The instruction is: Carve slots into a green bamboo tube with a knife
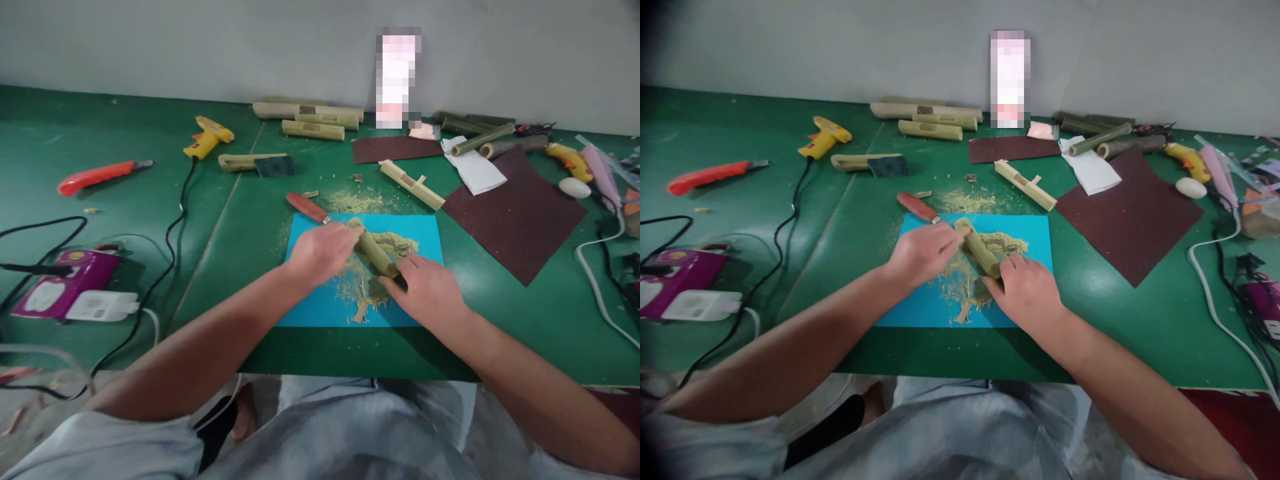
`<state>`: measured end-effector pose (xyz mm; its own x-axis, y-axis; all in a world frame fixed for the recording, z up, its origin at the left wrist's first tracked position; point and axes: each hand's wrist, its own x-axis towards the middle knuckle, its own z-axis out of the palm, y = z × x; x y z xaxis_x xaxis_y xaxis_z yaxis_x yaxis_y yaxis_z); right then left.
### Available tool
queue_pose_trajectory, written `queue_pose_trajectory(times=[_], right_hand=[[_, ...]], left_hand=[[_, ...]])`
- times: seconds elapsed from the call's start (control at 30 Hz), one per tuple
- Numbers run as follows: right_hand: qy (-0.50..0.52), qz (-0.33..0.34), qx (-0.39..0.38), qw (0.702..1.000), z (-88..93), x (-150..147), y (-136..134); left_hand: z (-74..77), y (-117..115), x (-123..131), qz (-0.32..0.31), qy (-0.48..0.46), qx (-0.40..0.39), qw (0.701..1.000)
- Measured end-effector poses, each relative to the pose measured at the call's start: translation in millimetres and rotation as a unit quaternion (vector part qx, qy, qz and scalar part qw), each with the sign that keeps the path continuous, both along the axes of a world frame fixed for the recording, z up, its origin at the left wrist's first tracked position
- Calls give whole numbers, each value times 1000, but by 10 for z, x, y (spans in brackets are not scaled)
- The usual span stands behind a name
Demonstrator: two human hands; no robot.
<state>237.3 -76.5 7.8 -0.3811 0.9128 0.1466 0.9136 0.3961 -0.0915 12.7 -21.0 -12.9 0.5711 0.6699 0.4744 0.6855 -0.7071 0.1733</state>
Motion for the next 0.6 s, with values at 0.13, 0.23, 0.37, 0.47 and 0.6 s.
queue_pose_trajectory(times=[0.13, 0.23, 0.37, 0.47, 0.6], right_hand=[[-9, 3, -11, 1000, 9, -11, -5], [-11, 2, -13, 1000, 10, -15, -7], [-8, -2, -15, 1000, 14, -13, -4], [-11, 0, -13, 1000, 7, -10, -2], [-5, 2, -2, 1000, -6, -7, -4]], left_hand=[[11, -3, 19, -29, 12, -4, 1000], [17, -76, 69, -99, 32, -37, 994], [33, -15, 46, 0, -4, -12, 1000], [44, -52, 64, -41, 4, -14, 999], [39, -94, 69, -95, 20, -63, 993]])
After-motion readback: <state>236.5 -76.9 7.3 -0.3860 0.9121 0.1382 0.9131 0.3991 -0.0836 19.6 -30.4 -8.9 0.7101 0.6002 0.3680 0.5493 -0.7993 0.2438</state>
